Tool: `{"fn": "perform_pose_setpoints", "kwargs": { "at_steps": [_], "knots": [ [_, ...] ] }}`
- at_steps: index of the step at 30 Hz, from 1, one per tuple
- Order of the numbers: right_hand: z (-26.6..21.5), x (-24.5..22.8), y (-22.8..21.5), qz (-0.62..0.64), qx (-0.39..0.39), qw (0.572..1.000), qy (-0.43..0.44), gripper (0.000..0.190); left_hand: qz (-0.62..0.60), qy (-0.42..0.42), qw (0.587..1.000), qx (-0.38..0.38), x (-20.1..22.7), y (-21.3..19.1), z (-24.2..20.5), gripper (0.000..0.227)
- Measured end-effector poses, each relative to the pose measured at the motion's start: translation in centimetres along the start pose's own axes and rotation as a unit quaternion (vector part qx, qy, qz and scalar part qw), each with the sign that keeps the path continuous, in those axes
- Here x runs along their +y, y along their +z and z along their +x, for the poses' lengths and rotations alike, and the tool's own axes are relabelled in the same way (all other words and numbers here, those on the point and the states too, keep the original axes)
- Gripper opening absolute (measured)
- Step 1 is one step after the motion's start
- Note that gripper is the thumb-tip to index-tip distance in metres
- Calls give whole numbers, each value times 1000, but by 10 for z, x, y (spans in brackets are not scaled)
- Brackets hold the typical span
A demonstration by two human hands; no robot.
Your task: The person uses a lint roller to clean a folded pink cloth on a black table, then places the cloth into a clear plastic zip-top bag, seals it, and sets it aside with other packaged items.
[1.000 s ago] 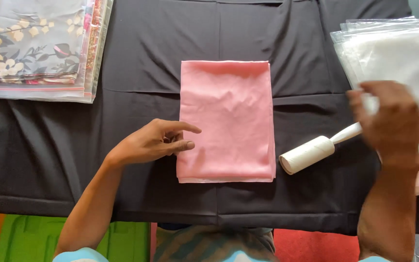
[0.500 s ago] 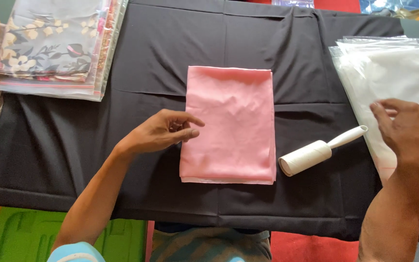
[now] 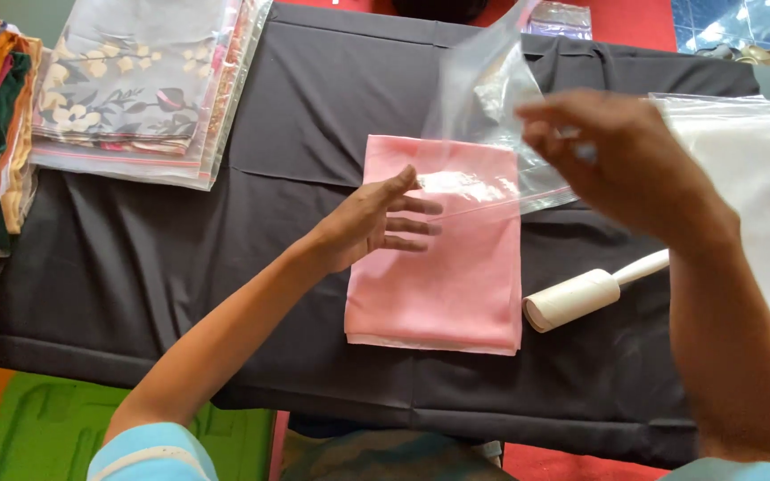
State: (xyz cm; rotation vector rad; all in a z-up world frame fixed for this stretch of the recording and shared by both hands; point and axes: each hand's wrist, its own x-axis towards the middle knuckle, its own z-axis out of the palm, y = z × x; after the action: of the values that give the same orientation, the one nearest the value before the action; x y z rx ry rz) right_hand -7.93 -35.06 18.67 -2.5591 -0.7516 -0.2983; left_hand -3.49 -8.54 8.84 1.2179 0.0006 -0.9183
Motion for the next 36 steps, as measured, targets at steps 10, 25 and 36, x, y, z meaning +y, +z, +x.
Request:
{"fn": "perform_pose_setpoints", "kwargs": {
  "at_steps": [10,25,36],
  "knots": [
    [-45,67,67,-133,-190,965,125,43,-51,145,988,17,-41,-36,69,100],
    [2,64,83,-3,14,999,46,10,349,419,829,127,9,-95,113,52],
    [-4,76,100,-118,36,992,10,11,556,336,733,201,0,-90,122,27]
  ]
}}
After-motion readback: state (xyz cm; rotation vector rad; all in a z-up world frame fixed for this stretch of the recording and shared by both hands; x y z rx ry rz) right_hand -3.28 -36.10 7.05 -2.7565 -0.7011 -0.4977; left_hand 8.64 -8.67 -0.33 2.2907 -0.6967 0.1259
